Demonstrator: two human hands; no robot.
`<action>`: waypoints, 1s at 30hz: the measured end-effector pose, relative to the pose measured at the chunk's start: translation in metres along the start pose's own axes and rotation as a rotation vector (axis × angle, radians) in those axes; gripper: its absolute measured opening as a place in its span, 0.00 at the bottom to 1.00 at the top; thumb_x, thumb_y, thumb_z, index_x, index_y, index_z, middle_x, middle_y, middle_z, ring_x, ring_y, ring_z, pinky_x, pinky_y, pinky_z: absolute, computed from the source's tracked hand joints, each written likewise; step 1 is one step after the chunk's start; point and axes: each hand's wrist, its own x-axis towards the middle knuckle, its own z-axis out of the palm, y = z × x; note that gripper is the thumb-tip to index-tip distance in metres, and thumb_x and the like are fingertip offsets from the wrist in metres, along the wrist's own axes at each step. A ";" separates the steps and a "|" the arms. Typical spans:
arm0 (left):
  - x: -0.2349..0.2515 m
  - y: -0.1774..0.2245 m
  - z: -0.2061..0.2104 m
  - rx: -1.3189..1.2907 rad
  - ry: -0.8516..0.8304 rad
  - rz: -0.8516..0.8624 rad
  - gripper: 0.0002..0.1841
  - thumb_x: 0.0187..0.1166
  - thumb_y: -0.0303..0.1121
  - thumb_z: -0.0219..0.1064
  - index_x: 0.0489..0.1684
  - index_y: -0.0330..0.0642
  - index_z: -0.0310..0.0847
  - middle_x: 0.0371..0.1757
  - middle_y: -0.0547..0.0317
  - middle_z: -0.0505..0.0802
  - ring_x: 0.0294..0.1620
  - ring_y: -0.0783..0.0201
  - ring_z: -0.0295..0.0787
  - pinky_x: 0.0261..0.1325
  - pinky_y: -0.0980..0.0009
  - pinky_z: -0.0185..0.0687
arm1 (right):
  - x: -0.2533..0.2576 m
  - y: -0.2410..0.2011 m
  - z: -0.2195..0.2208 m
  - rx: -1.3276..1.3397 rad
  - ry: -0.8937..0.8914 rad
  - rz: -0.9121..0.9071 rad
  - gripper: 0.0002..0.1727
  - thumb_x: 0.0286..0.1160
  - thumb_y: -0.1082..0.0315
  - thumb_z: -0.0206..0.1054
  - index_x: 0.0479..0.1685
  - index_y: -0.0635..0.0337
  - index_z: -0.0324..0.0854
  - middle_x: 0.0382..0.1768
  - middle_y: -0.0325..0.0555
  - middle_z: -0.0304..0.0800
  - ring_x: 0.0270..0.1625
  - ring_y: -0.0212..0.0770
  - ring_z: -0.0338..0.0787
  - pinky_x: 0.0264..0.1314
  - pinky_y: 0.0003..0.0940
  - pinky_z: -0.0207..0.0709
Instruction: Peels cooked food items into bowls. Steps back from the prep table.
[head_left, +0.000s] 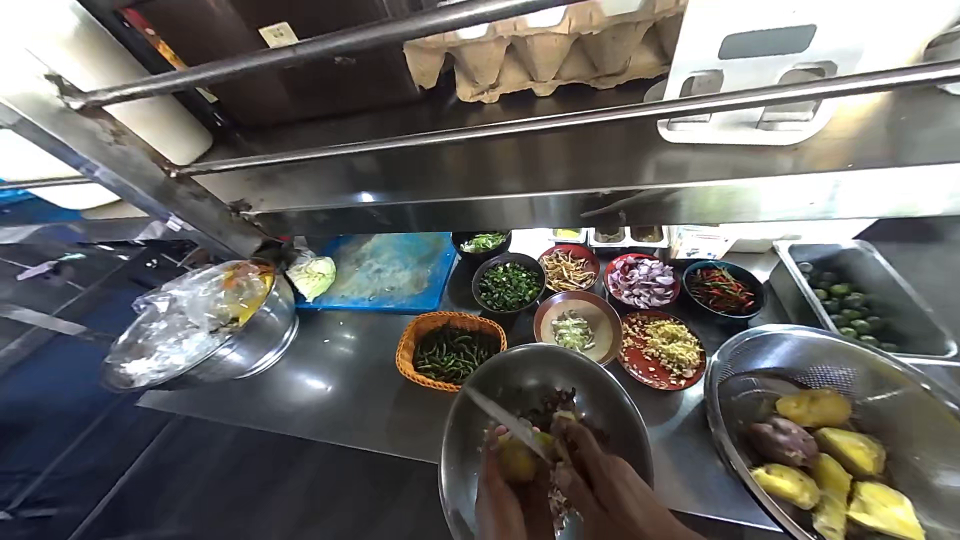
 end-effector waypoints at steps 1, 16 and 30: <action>-0.001 -0.002 0.000 0.003 -0.011 0.023 0.22 0.95 0.47 0.39 0.59 0.41 0.73 0.42 0.52 0.92 0.41 0.59 0.93 0.42 0.62 0.91 | -0.002 -0.004 0.001 -0.054 -0.035 -0.008 0.37 0.90 0.42 0.49 0.86 0.61 0.60 0.31 0.50 0.89 0.31 0.51 0.91 0.37 0.56 0.86; 0.002 -0.012 -0.003 -0.015 -0.057 0.092 0.24 0.95 0.50 0.35 0.61 0.41 0.70 0.41 0.52 0.93 0.42 0.60 0.94 0.44 0.63 0.91 | -0.001 -0.016 0.011 -0.174 -0.075 0.015 0.36 0.89 0.41 0.49 0.82 0.61 0.65 0.31 0.52 0.89 0.34 0.56 0.93 0.37 0.59 0.85; 0.020 -0.019 -0.019 0.097 -0.199 0.251 0.23 0.95 0.44 0.39 0.66 0.34 0.70 0.49 0.47 0.94 0.51 0.56 0.95 0.56 0.60 0.92 | 0.006 -0.004 0.005 0.028 -0.114 0.042 0.31 0.91 0.42 0.47 0.79 0.55 0.68 0.33 0.50 0.88 0.34 0.51 0.91 0.39 0.55 0.85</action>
